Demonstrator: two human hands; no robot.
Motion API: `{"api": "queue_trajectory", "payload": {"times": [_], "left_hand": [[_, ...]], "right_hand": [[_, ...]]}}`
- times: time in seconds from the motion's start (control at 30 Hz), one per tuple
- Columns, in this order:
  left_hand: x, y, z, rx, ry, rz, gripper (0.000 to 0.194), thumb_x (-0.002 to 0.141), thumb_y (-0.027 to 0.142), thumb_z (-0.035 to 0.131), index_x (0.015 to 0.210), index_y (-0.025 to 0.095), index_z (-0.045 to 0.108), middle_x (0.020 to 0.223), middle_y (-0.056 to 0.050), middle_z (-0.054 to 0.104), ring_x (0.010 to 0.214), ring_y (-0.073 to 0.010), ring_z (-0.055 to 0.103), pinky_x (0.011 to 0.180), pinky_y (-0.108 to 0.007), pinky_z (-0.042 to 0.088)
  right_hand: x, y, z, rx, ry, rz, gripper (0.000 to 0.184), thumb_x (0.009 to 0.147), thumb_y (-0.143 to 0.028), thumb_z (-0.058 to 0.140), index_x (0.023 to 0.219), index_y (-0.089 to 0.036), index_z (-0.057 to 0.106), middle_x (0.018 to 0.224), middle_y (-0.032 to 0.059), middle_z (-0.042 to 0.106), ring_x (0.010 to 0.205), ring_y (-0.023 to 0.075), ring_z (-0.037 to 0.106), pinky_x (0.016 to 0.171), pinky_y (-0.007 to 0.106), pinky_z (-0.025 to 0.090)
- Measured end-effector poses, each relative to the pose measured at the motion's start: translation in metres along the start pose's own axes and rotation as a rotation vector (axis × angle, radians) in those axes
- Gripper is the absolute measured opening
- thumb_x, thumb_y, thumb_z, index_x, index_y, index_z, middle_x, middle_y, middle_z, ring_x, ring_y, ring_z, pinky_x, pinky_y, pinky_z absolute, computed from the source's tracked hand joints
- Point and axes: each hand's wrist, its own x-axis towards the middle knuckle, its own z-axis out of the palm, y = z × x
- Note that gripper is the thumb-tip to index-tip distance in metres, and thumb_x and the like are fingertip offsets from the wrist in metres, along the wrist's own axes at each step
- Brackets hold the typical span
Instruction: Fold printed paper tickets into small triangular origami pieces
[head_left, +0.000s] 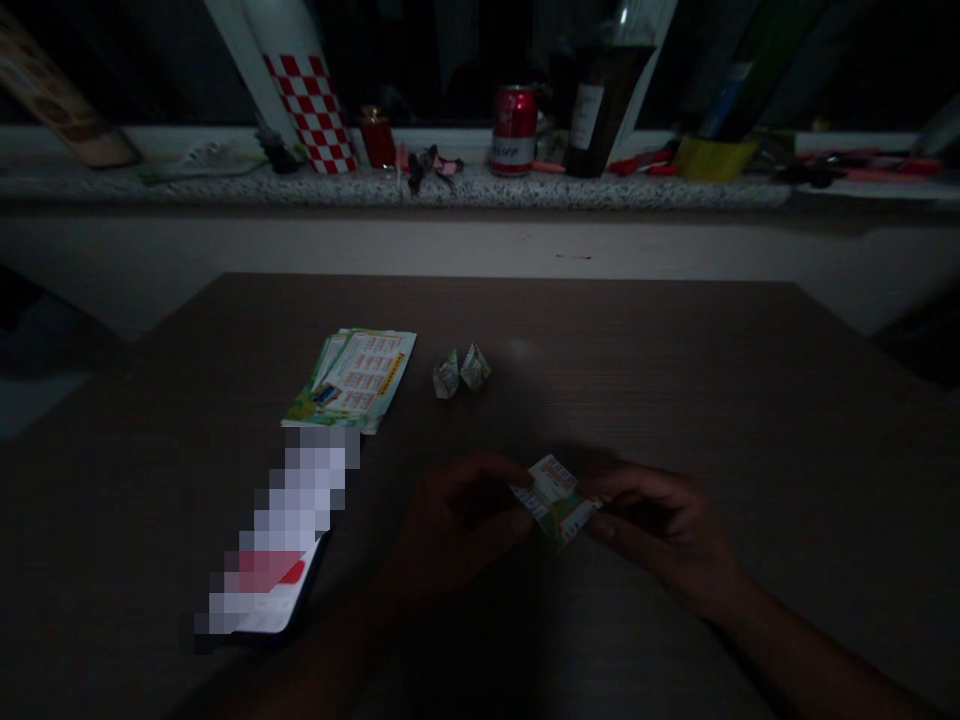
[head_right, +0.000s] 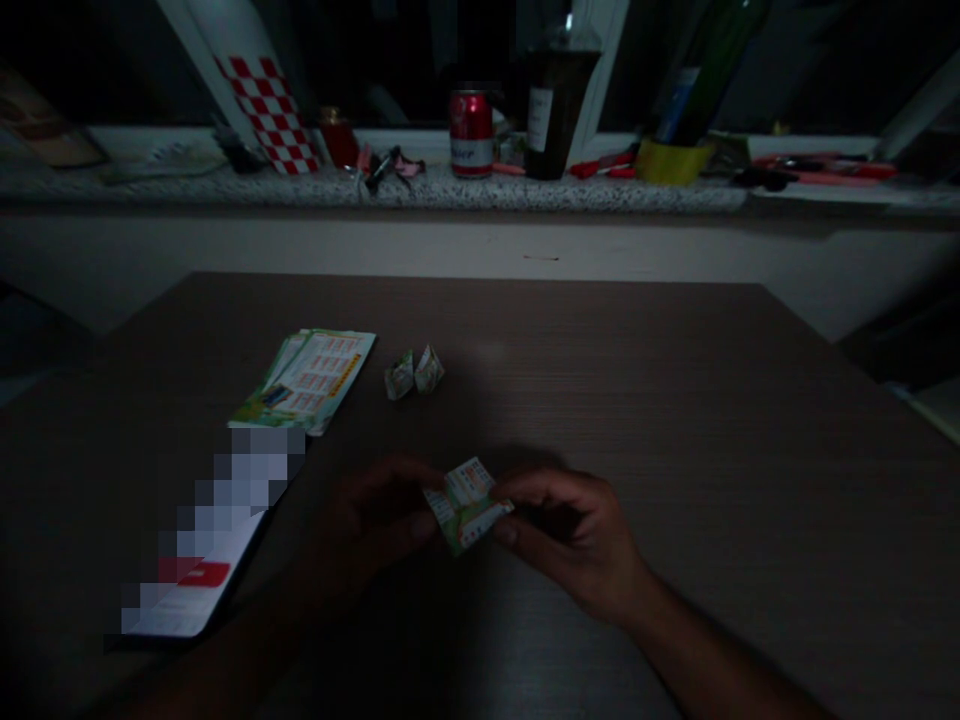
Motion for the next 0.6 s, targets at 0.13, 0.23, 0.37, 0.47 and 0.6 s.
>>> {"api": "queue_trajectory", "payload": {"times": [0.13,0.23,0.37,0.47,0.6], "left_hand": [[-0.0012,-0.0042,-0.0022,0.069,-0.033,0.081,0.018,0.073,0.024,0.074,0.089,0.019,0.068,0.081,-0.002,0.065,0.074,-0.0138,0.058,0.065,-0.022,0.047],[-0.0015,-0.0039,-0.0027,0.082,-0.049,0.127,0.013,0.075,0.022,0.073,0.087,0.019,0.068,0.083,-0.002,0.065,0.077,-0.0141,0.059,0.068,-0.023,0.047],[-0.001,-0.0011,-0.003,0.077,-0.084,0.165,0.007,0.076,0.02,0.071,0.081,0.018,0.069,0.082,-0.003,0.065,0.078,-0.016,0.061,0.07,-0.026,0.048],[-0.0007,0.0001,-0.0032,0.112,-0.086,0.185,0.006,0.076,0.02,0.071,0.081,0.017,0.07,0.082,-0.004,0.066,0.078,-0.017,0.062,0.07,-0.027,0.049],[-0.0013,0.0011,-0.0008,0.136,-0.067,0.227,0.006,0.077,0.019,0.07,0.083,0.018,0.071,0.084,-0.004,0.069,0.079,-0.0169,0.064,0.071,-0.027,0.05]], "right_hand": [[0.0012,-0.001,-0.0002,0.041,-0.028,-0.002,0.018,0.077,-0.016,0.071,0.092,-0.025,0.074,0.082,0.0028,0.075,0.071,0.0139,0.069,0.064,0.022,0.057],[0.001,-0.0016,-0.0001,0.029,-0.019,-0.025,0.015,0.077,-0.02,0.072,0.092,-0.024,0.074,0.082,0.0039,0.074,0.072,0.0153,0.069,0.064,0.024,0.057],[-0.0001,-0.0033,0.0002,-0.029,-0.031,-0.09,0.012,0.08,-0.021,0.069,0.091,-0.023,0.073,0.084,0.0068,0.073,0.076,0.0187,0.068,0.065,0.029,0.057],[-0.0004,-0.0042,0.0003,-0.091,-0.057,-0.139,0.014,0.08,-0.018,0.067,0.093,-0.023,0.073,0.087,0.0074,0.072,0.08,0.0203,0.068,0.068,0.033,0.056],[-0.0004,-0.0051,0.0003,-0.109,-0.051,-0.164,0.019,0.081,-0.013,0.065,0.094,-0.025,0.072,0.087,0.0057,0.072,0.078,0.0193,0.068,0.067,0.032,0.056]]}}
